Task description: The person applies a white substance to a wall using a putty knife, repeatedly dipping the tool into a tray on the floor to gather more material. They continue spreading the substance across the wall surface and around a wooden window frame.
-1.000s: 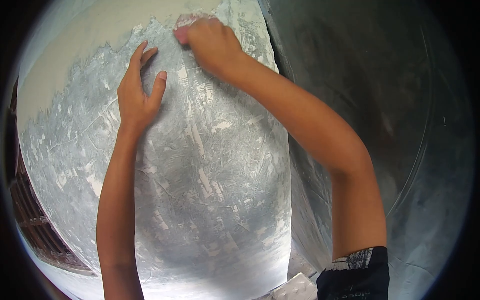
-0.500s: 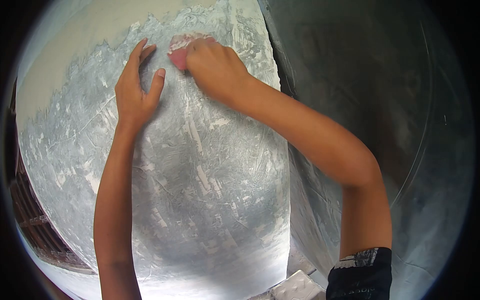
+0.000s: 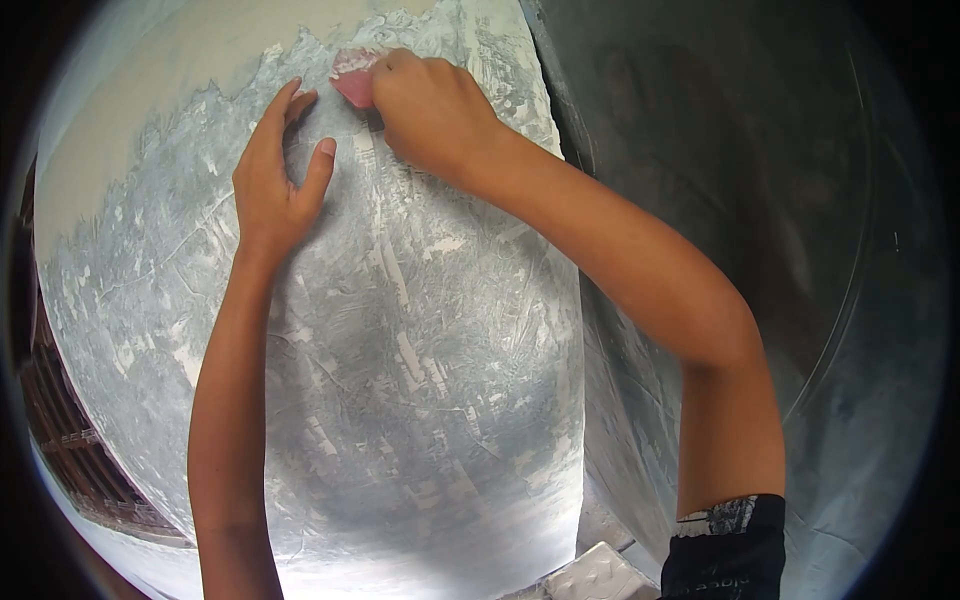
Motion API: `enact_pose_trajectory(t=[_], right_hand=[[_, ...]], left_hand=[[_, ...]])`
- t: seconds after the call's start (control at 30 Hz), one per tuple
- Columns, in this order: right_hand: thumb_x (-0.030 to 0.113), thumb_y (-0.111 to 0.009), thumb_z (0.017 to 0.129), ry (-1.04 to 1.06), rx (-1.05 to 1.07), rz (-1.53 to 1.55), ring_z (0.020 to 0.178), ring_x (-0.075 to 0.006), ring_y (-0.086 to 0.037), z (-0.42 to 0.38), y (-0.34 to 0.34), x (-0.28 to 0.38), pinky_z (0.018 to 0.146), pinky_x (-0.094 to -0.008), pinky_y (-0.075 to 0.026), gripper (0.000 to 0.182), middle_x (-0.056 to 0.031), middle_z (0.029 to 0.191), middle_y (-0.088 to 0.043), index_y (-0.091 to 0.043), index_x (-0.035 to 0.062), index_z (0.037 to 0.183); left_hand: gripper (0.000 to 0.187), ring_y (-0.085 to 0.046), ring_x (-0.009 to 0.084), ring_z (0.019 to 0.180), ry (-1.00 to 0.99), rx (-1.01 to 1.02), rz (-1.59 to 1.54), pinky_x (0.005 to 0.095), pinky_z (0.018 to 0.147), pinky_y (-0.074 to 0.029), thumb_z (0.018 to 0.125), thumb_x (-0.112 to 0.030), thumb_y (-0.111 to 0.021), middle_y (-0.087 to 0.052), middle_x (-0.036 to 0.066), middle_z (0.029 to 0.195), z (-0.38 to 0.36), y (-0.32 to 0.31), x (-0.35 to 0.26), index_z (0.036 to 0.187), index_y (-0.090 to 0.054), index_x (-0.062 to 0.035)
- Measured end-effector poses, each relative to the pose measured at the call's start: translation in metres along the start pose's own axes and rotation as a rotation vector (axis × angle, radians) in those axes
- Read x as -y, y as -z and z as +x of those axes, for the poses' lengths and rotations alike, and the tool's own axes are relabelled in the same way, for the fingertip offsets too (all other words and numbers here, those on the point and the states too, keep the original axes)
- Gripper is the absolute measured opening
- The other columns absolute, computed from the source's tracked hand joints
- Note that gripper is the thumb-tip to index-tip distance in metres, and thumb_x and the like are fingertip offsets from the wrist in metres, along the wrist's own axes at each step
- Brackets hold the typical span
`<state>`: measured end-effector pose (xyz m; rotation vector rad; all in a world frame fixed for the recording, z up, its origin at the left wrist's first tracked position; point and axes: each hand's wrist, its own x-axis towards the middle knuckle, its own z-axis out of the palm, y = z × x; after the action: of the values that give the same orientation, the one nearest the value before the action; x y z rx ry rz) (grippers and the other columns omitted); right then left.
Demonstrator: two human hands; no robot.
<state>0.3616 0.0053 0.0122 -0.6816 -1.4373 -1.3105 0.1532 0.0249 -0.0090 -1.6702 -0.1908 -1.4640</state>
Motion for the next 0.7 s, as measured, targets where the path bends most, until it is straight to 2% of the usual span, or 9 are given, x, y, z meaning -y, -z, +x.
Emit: enact_pose_trajectory(t=[0.07,0.13,0.17,0.27,0.33,0.4,0.43,0.63,0.7], right_hand=[[-0.001,-0.062,0.078,-0.037,-0.060,0.030,0.084,-0.0426,-0.067,0.019,0.003,-0.009,0.077,-0.0506,-0.055,0.012,-0.0227,0.095,-0.065,-0.062,-0.0037,0.090],[0.011,-0.054,0.095,-0.173,-0.162,0.055,0.090,-0.0437,-0.067,0.052,-0.003,-0.039,0.080,-0.0498,-0.053,0.019,-0.0262,0.096,-0.067,-0.068,-0.0015,0.095],[0.011,-0.054,0.095,-0.172,-0.163,0.058,0.090,-0.0437,-0.067,0.058,-0.005,-0.046,0.080,-0.0498,-0.053,0.019,-0.0262,0.096,-0.067,-0.068,-0.0015,0.095],[0.010,-0.054,0.094,-0.240,0.013,-0.012,0.090,-0.0434,-0.068,0.055,-0.008,-0.049,0.079,-0.0498,-0.053,0.018,-0.0264,0.096,-0.067,-0.069,-0.0007,0.096],[-0.001,-0.061,0.077,-0.020,-0.040,-0.059,0.083,-0.0427,-0.067,0.013,-0.016,-0.027,0.076,-0.0500,-0.055,0.013,-0.0221,0.094,-0.065,-0.062,-0.0034,0.090],[-0.001,-0.066,0.075,-0.009,0.115,-0.041,0.088,-0.0395,-0.070,-0.010,-0.001,0.008,0.077,-0.0465,-0.058,0.027,-0.0212,0.099,-0.068,-0.069,-0.0022,0.102],[0.000,-0.060,0.079,-0.005,0.069,0.081,0.082,-0.0413,-0.068,-0.011,0.005,0.014,0.074,-0.0475,-0.056,0.008,-0.0230,0.099,-0.066,-0.064,-0.0019,0.086],[0.008,-0.055,0.093,-0.270,-0.176,0.070,0.088,-0.0427,-0.068,0.069,-0.001,-0.052,0.078,-0.0497,-0.053,0.018,-0.0265,0.096,-0.067,-0.070,-0.0006,0.097],[0.007,-0.054,0.092,-0.277,0.153,-0.070,0.088,-0.0428,-0.068,0.073,-0.001,-0.059,0.078,-0.0485,-0.054,0.018,-0.0273,0.095,-0.067,-0.069,-0.0032,0.097]], left_hand=[[0.065,-0.066,0.0349,0.111,-0.008,-0.002,0.005,0.0505,0.111,-0.041,0.084,-0.033,-0.067,-0.070,0.018,0.118,-0.001,-0.001,-0.001,0.138,-0.051,-0.0012],[0.065,-0.066,0.0349,0.111,-0.005,-0.001,0.013,0.0505,0.111,-0.041,0.084,-0.033,-0.067,-0.070,0.018,0.118,-0.001,-0.002,-0.001,0.138,-0.051,-0.0011],[0.064,-0.066,0.0349,0.112,-0.002,0.003,0.020,0.0505,0.110,-0.041,0.084,-0.033,-0.067,-0.069,0.018,0.118,-0.001,-0.001,-0.001,0.138,-0.051,-0.0010],[0.064,-0.066,0.0348,0.112,-0.008,0.001,0.027,0.0505,0.110,-0.041,0.084,-0.032,-0.067,-0.069,0.018,0.119,-0.001,-0.001,0.000,0.137,-0.052,-0.0011],[0.064,-0.066,0.0348,0.111,-0.005,-0.002,0.008,0.0504,0.110,-0.041,0.083,-0.032,-0.067,-0.069,0.018,0.118,0.000,0.000,0.000,0.137,-0.052,-0.0013],[0.064,-0.066,0.0347,0.111,0.004,-0.011,-0.015,0.0504,0.110,-0.041,0.083,-0.033,-0.068,-0.070,0.018,0.118,-0.001,-0.001,-0.001,0.137,-0.052,-0.0014],[0.064,-0.066,0.0347,0.111,-0.001,-0.010,-0.012,0.0503,0.110,-0.041,0.083,-0.033,-0.068,-0.070,0.018,0.118,0.000,0.000,-0.001,0.137,-0.052,-0.0014],[0.063,-0.066,0.0348,0.111,0.003,-0.007,0.021,0.0501,0.110,-0.041,0.084,-0.033,-0.067,-0.070,0.018,0.118,-0.001,0.000,-0.002,0.137,-0.052,-0.0011],[0.063,-0.066,0.0348,0.111,-0.007,-0.002,0.024,0.0501,0.110,-0.041,0.084,-0.033,-0.067,-0.070,0.017,0.118,0.000,-0.001,-0.001,0.137,-0.052,-0.0010]])
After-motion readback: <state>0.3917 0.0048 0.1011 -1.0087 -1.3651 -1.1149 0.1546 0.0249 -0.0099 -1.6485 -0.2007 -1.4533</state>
